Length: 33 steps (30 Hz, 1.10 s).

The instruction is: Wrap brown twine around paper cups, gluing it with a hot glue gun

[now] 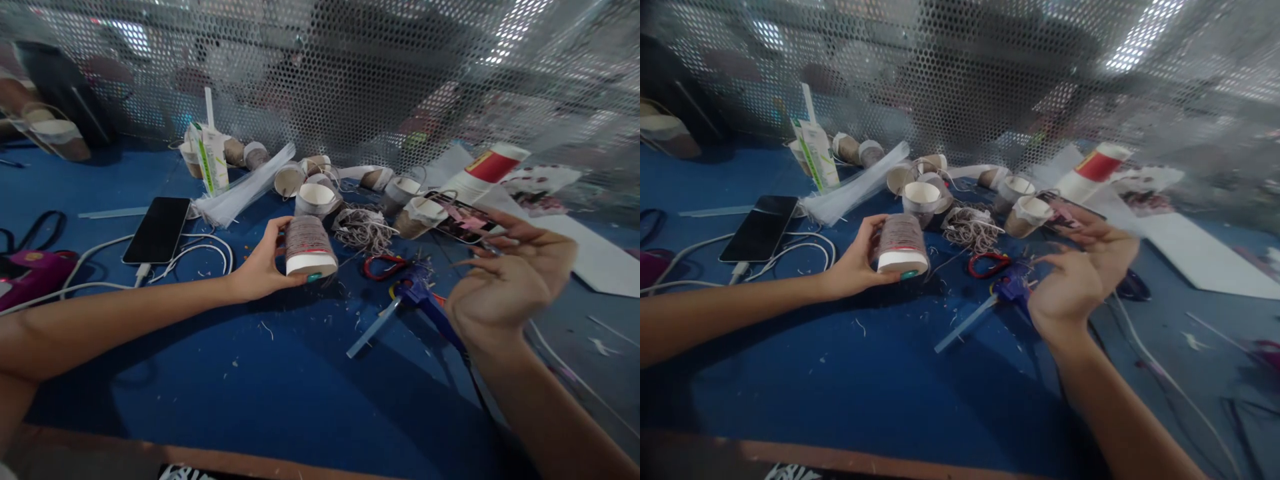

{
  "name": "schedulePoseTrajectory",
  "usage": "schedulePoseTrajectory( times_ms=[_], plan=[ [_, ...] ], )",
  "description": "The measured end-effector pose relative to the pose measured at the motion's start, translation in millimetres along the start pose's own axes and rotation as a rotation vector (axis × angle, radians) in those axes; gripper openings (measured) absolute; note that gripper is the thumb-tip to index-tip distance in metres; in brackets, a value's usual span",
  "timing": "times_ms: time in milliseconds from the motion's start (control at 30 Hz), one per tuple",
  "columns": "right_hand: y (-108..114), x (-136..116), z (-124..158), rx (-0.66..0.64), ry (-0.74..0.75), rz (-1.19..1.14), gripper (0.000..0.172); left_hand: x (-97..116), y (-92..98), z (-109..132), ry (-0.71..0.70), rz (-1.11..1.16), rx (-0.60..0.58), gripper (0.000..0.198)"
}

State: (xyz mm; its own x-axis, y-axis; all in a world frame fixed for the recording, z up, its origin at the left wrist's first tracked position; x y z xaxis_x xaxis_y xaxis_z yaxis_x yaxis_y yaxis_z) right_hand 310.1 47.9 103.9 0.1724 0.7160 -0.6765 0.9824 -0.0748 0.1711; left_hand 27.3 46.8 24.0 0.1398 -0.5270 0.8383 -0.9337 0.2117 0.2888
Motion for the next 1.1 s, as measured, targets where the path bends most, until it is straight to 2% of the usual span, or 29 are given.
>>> schedulePoseTrajectory(
  times_ms=[33,67,100,167,233,300,433,633,733,933,1033,1100],
  plan=[
    [-1.7,-16.0,4.0,0.162,0.088,-0.106,0.004,-0.8,-0.6,-0.3,0.007,-0.014,-0.013,0.080],
    [-13.1,-24.9,9.3,0.195,0.042,-0.201,0.012,-1.1,-1.2,-0.4,0.010,-0.024,-0.025,0.079],
    [-30.8,-32.0,15.6,0.130,-0.043,-0.302,0.016,-1.1,-1.6,-0.4,0.011,-0.030,-0.034,0.080],
    [-70.0,-39.5,33.7,-0.112,-0.298,-0.434,0.024,-0.8,-1.3,-0.2,0.010,-0.046,-0.031,0.081],
    [-90.6,-41.4,51.8,-0.218,-0.478,-0.481,0.024,-0.5,0.0,0.2,0.010,-0.070,-0.010,0.081],
    [-99.1,-38.1,62.6,-0.272,-0.593,-0.506,0.021,0.2,0.9,0.7,-0.001,-0.083,0.003,0.082],
    [-101.8,-29.5,64.1,-0.276,-0.699,-0.553,0.018,2.7,1.2,1.3,-0.047,-0.089,0.008,0.086],
    [-108.1,-29.7,61.2,-0.282,-0.742,-0.624,0.019,7.2,-0.6,1.6,-0.091,-0.074,0.016,0.083],
    [-108.1,-28.7,62.4,-0.245,-0.771,-0.643,0.018,8.3,-0.9,1.5,-0.089,-0.071,0.026,0.083],
    [-95.6,-18.4,57.2,-0.031,-0.774,-0.565,0.014,9.3,0.5,2.0,-0.103,-0.073,0.025,0.082],
    [-82.2,-13.4,52.6,0.132,-0.695,-0.464,0.015,6.4,1.1,2.4,-0.098,-0.091,0.031,0.084],
    [-77.1,-15.6,50.7,0.176,-0.607,-0.444,0.017,5.4,1.4,2.5,-0.105,-0.119,0.046,0.084]
  ],
)
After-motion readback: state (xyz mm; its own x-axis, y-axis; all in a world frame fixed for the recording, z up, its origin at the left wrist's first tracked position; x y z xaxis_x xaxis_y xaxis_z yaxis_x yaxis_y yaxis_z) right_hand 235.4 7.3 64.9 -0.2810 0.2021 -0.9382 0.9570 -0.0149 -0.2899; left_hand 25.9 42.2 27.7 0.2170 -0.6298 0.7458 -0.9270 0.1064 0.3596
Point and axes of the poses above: each hand's wrist, its own z-axis away from the middle knuckle, its own y-axis out of the back of the hand, x = y × z, the point moved 6 cm from there along -z, towards the middle knuckle, and after that the axes turned 7 degrees about -z, right-handed, at the moved point
